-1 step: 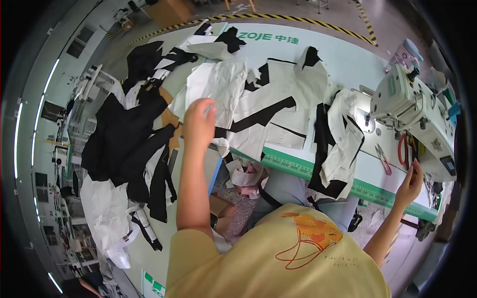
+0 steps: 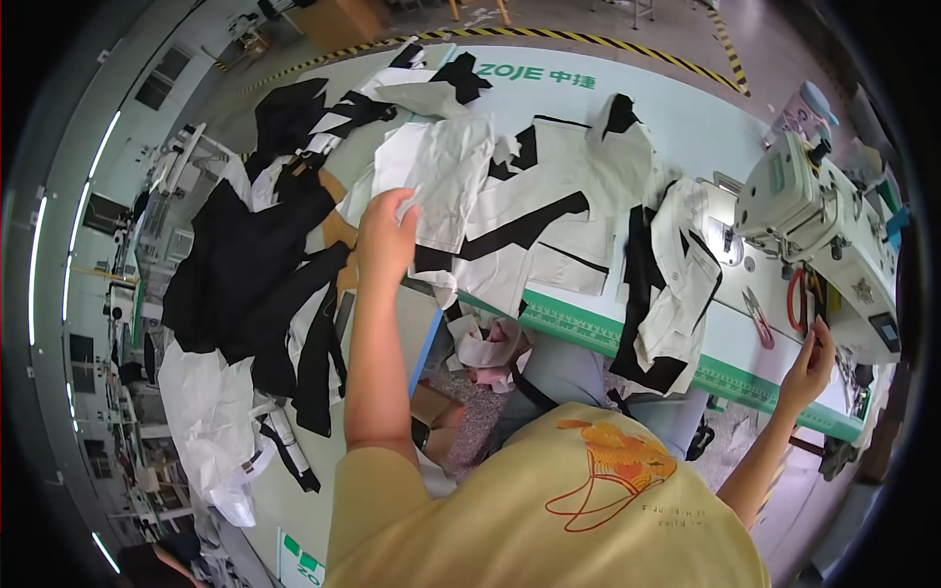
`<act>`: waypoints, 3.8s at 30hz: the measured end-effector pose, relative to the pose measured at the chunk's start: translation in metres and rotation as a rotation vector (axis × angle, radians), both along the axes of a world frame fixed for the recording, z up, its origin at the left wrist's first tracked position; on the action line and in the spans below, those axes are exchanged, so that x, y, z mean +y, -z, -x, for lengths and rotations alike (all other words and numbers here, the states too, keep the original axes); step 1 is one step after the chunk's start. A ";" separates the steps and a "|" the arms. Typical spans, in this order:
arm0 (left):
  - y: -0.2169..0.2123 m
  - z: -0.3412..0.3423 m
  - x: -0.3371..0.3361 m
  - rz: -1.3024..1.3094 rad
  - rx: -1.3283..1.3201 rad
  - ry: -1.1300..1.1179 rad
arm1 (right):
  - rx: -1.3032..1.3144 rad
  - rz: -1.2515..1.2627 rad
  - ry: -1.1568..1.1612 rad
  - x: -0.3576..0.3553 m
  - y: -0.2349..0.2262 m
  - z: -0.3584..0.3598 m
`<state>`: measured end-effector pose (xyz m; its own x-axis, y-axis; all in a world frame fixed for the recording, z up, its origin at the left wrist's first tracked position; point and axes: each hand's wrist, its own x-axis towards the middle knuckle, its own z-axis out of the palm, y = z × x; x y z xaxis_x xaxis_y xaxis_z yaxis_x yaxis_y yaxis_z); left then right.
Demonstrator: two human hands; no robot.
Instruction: Sorting and organizing various black and white fabric pieces at a sewing workstation in a garment factory.
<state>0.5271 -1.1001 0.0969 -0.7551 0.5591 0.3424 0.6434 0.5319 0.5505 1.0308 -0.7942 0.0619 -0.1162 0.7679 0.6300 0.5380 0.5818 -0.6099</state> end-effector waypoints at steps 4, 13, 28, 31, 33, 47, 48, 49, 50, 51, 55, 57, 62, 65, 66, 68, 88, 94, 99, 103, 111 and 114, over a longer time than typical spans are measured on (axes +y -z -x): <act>0.016 0.037 -0.016 0.349 -0.071 0.008 | -0.045 -0.038 -0.079 -0.011 -0.007 0.020; 0.028 0.014 -0.008 0.103 0.202 0.060 | -0.113 -0.090 -0.243 -0.054 -0.042 0.073; -0.015 0.038 -0.026 -0.506 -0.658 0.056 | -0.088 0.130 -0.675 -0.106 -0.061 0.160; -0.023 -0.011 0.005 -0.084 -0.418 0.082 | -0.106 0.194 -0.788 -0.111 -0.056 0.177; -0.009 -0.039 0.005 0.131 -0.192 0.361 | -0.119 0.263 -0.881 -0.116 -0.056 0.192; 0.019 -0.092 0.013 0.284 0.292 0.303 | -0.331 0.433 -0.871 -0.105 0.001 0.364; 0.019 -0.088 0.011 0.292 0.200 0.310 | -0.396 0.382 -0.774 -0.107 0.002 0.371; 0.021 -0.083 0.010 0.300 0.107 0.318 | -0.398 0.384 -0.776 -0.106 0.001 0.375; 0.033 -0.073 0.008 0.122 0.130 0.222 | -0.470 0.446 -0.760 -0.105 -0.001 0.378; 0.027 -0.064 0.007 0.068 0.271 0.155 | -0.543 0.510 -0.742 -0.106 -0.003 0.379; 0.032 -0.032 -0.003 -0.024 0.227 0.066 | -0.573 0.552 -0.737 -0.109 -0.011 0.379; 0.044 -0.020 -0.006 -0.092 0.075 0.126 | -0.593 0.597 -0.721 -0.110 -0.013 0.379; 0.045 -0.008 -0.008 -0.583 -0.609 -0.181 | -0.428 0.747 -0.780 -0.102 -0.007 0.378; 0.041 0.002 -0.016 -0.808 -0.654 -0.189 | -0.245 0.919 -0.842 -0.101 -0.012 0.379; 0.040 0.005 -0.020 -0.936 -0.584 -0.174 | -0.114 1.097 -0.875 -0.104 -0.018 0.381; 0.033 0.009 -0.025 -1.037 -0.447 -0.181 | 0.220 1.387 -1.019 -0.109 -0.043 0.387; 0.062 0.026 -0.029 -0.993 -0.322 -0.336 | 0.723 1.325 -1.914 -0.060 -0.240 0.440; 0.062 0.022 -0.037 -0.947 -0.282 -0.355 | 0.619 0.967 -1.440 -0.069 -0.304 0.419; 0.050 0.009 -0.021 -0.868 -0.300 -0.193 | 0.645 0.794 -1.566 -0.046 -0.330 0.388; 0.044 0.008 -0.027 -0.616 -0.098 -0.011 | 0.572 0.847 -1.437 -0.046 -0.330 0.388; -0.001 -0.031 0.003 -0.304 0.230 0.200 | 0.704 0.860 -1.423 -0.055 -0.347 0.350; -0.035 -0.047 0.011 -0.435 0.210 0.225 | 0.640 0.922 -1.533 -0.073 -0.346 0.357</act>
